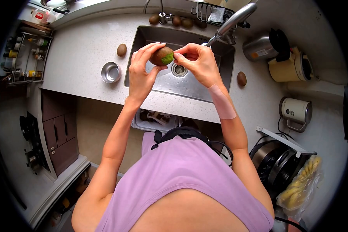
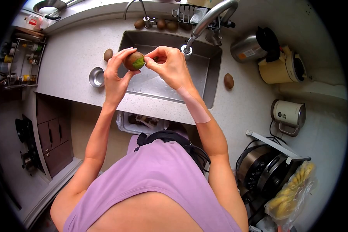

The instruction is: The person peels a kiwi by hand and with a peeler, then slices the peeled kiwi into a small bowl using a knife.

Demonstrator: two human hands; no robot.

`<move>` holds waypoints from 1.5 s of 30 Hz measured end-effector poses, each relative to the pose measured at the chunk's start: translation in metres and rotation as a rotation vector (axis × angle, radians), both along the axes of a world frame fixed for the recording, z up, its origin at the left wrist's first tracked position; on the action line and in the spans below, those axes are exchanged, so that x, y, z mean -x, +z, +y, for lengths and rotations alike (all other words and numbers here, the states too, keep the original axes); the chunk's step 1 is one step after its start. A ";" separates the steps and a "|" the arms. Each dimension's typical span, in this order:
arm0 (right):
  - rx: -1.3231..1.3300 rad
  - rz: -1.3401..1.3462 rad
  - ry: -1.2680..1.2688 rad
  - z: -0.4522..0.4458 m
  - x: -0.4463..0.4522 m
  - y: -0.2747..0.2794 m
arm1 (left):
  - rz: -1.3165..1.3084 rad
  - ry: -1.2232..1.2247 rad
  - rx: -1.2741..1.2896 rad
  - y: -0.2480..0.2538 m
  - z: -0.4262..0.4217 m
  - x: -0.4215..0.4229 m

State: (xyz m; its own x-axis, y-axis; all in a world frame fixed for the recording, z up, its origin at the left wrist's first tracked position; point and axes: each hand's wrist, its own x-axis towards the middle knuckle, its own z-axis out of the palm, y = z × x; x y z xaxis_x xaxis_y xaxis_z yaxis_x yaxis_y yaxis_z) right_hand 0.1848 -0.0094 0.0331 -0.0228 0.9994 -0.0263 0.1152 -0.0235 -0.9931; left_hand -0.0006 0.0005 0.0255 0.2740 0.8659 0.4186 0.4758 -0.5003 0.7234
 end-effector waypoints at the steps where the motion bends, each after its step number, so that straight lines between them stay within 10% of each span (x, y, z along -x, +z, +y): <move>1: 0.000 0.000 -0.001 0.000 -0.001 0.001 | -0.003 0.003 0.001 0.000 0.000 0.000; 16: 0.001 -0.030 -0.051 0.001 0.000 -0.007 | -0.207 -0.122 0.236 -0.010 -0.001 0.000; 27: 0.302 0.906 0.022 0.003 -0.002 -0.020 | -0.935 -0.320 0.713 -0.018 -0.002 0.001; 34: -0.013 0.285 -0.028 -0.002 0.009 0.001 | -0.667 -0.205 0.534 -0.007 0.000 0.003; 45: -0.056 0.169 -0.066 -0.005 0.013 0.009 | -0.411 -0.031 0.208 -0.008 0.002 -0.002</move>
